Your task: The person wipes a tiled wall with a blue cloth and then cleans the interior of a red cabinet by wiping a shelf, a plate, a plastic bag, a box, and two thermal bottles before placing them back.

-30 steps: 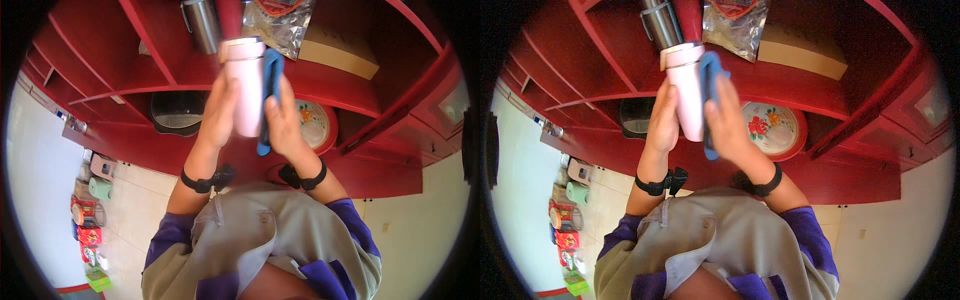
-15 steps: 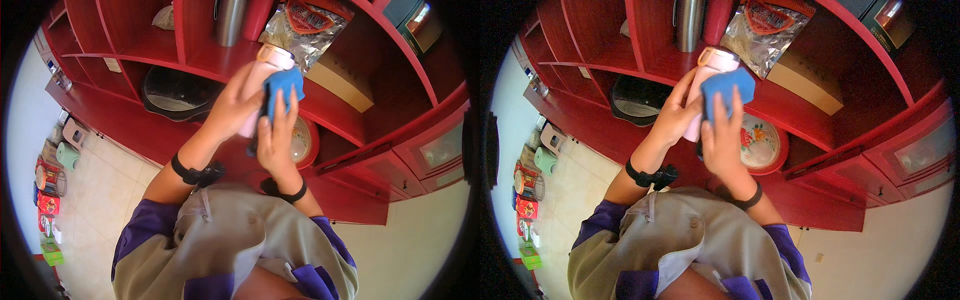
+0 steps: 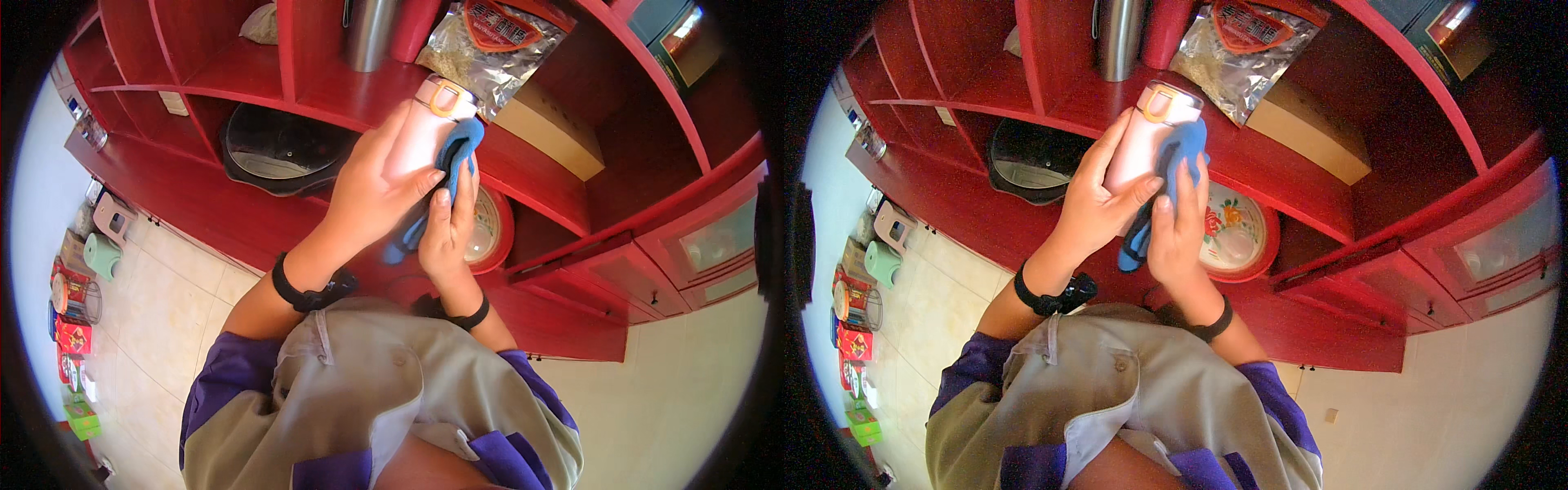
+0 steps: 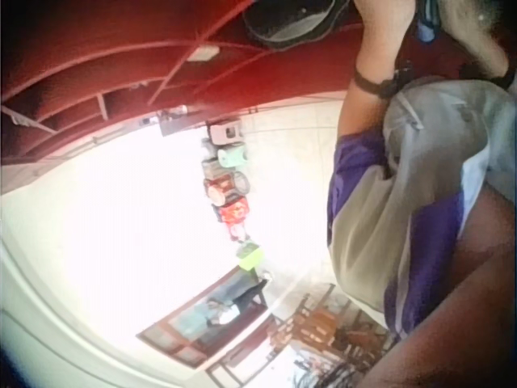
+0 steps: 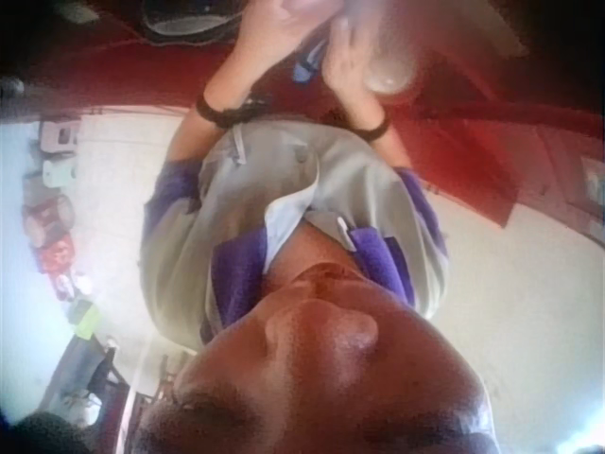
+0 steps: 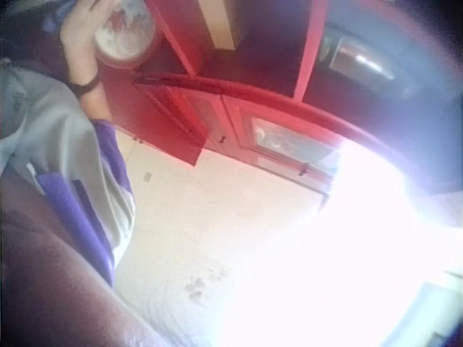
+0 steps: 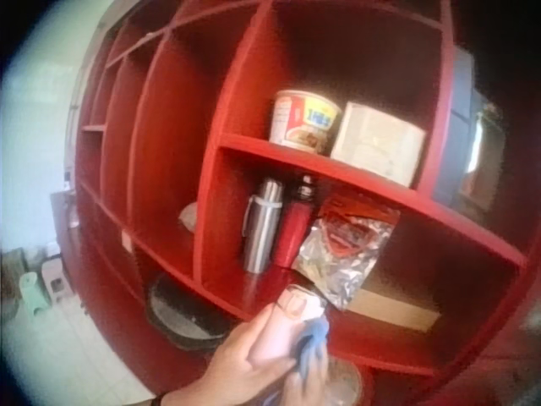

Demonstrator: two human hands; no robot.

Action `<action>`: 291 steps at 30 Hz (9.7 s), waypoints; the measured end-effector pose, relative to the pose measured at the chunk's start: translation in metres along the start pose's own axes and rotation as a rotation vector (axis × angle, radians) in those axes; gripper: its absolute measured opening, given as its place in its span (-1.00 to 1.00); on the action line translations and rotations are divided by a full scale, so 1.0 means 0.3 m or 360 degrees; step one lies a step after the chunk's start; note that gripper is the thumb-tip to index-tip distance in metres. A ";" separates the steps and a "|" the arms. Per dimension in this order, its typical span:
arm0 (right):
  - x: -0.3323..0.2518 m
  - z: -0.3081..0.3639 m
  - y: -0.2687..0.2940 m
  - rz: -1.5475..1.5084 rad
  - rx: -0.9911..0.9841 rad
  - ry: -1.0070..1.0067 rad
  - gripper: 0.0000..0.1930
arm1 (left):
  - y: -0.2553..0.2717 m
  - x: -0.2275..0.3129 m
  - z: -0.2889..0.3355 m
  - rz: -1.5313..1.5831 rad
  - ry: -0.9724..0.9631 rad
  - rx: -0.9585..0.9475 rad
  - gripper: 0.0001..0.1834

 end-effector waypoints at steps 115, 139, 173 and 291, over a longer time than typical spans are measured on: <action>0.453 -0.483 -0.475 -0.0185 -0.0484 -0.0469 -0.17 | 0.062 -0.633 -0.627 -0.0062 0.0400 0.0120 -0.33; 0.255 -0.293 -0.307 -0.0507 -0.0249 -0.0606 -0.24 | 0.146 -0.289 -0.437 -0.0300 0.0294 0.0266 -0.12; 0.071 -0.175 -0.012 -0.1229 0.0139 -0.0844 -0.41 | -0.073 -0.005 0.047 0.0439 0.0093 -0.0672 -0.08; 0.321 -0.201 -0.283 -0.0804 -0.0500 -0.0740 -0.51 | 0.027 -0.428 -0.437 0.0321 0.0466 -0.0478 -0.25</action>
Point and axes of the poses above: each hand's wrist, its own z-axis away from the middle knuckle, its own y-axis out of the back of the hand, x = y × z, the point moved 10 cm from there along -z, towards the middle knuckle, and after that the axes turned 7 degrees about y, right-handed, at the moved point
